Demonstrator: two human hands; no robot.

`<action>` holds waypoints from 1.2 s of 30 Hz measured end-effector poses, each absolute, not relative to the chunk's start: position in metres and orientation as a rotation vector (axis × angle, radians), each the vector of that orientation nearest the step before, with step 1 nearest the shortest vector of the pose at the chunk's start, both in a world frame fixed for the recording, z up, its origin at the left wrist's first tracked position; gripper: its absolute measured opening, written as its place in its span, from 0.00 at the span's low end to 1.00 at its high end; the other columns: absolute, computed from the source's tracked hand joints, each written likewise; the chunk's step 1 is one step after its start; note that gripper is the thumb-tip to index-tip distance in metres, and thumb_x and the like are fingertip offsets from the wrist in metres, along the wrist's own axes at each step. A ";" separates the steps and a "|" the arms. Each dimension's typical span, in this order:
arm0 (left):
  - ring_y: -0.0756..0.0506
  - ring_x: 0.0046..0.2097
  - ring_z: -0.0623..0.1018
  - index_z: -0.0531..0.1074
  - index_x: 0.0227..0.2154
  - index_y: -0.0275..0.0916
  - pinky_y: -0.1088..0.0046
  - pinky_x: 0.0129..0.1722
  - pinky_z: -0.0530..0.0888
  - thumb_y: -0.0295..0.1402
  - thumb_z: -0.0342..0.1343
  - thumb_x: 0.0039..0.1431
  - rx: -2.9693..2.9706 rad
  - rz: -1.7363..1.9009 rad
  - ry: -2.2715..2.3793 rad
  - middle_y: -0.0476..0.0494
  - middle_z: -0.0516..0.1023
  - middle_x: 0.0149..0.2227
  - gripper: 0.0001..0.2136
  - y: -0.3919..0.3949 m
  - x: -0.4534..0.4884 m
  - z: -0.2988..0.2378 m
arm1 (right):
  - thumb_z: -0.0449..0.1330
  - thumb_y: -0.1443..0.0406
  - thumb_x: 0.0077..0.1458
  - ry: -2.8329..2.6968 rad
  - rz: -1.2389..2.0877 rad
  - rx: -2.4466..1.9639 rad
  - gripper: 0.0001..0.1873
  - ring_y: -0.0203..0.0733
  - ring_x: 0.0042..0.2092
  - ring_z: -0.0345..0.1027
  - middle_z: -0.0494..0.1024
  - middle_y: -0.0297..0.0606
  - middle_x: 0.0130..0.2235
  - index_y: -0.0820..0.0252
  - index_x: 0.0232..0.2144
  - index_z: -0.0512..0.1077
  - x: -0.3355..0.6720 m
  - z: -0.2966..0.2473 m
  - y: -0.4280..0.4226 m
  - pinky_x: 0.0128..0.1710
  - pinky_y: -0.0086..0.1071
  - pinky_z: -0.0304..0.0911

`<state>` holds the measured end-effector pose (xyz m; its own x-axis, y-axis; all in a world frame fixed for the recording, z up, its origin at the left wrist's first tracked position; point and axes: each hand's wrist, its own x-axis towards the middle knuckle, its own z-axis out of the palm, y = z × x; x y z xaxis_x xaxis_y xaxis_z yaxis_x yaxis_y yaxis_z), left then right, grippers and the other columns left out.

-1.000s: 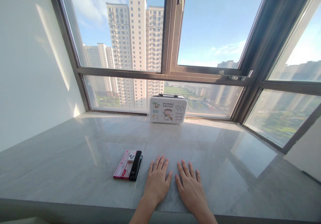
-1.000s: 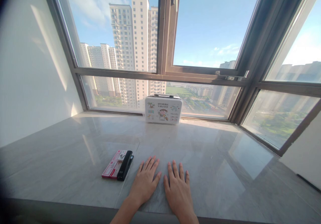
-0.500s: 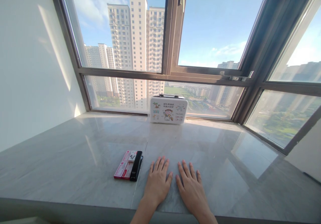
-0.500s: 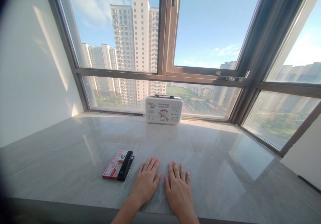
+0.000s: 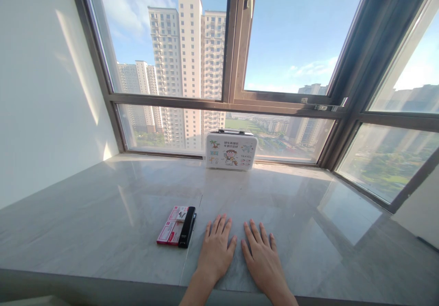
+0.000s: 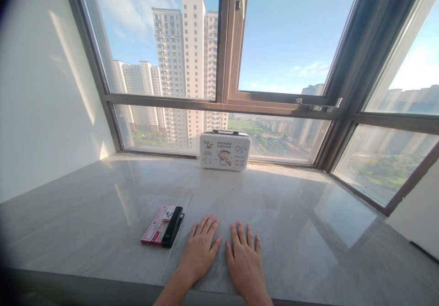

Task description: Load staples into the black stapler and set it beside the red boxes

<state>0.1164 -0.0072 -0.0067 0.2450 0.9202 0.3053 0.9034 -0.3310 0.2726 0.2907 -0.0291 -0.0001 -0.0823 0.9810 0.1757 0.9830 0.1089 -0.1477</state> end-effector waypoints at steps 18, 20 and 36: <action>0.40 0.71 0.51 0.54 0.69 0.49 0.51 0.70 0.51 0.49 0.36 0.71 2.441 0.633 1.785 0.49 0.51 0.71 0.27 -0.010 0.116 -0.005 | 0.39 0.50 0.68 -2.160 0.011 -1.965 0.32 0.56 0.72 0.33 0.45 0.32 0.72 0.50 0.70 0.51 0.290 0.001 -0.030 0.68 0.56 0.34; 0.40 0.71 0.51 0.54 0.69 0.48 0.51 0.70 0.51 0.49 0.35 0.71 2.435 0.640 1.786 0.49 0.51 0.71 0.27 -0.011 0.116 -0.005 | 0.39 0.50 0.68 -2.159 0.015 -1.969 0.32 0.56 0.72 0.33 0.45 0.32 0.72 0.50 0.70 0.51 0.290 0.001 -0.030 0.68 0.56 0.34; 0.40 0.71 0.51 0.55 0.68 0.49 0.51 0.69 0.51 0.49 0.35 0.71 2.435 0.619 1.795 0.49 0.51 0.71 0.27 -0.012 0.116 -0.004 | 0.39 0.49 0.68 -2.159 -0.008 -1.958 0.33 0.57 0.72 0.34 0.46 0.33 0.72 0.50 0.70 0.51 0.290 0.000 -0.031 0.68 0.57 0.35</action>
<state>0.1158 -0.0122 -0.0044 0.2443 0.9269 0.2847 0.9053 -0.3233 0.2755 0.2900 -0.0311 -0.0003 -0.0833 0.9818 0.1705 0.9830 0.1090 -0.1475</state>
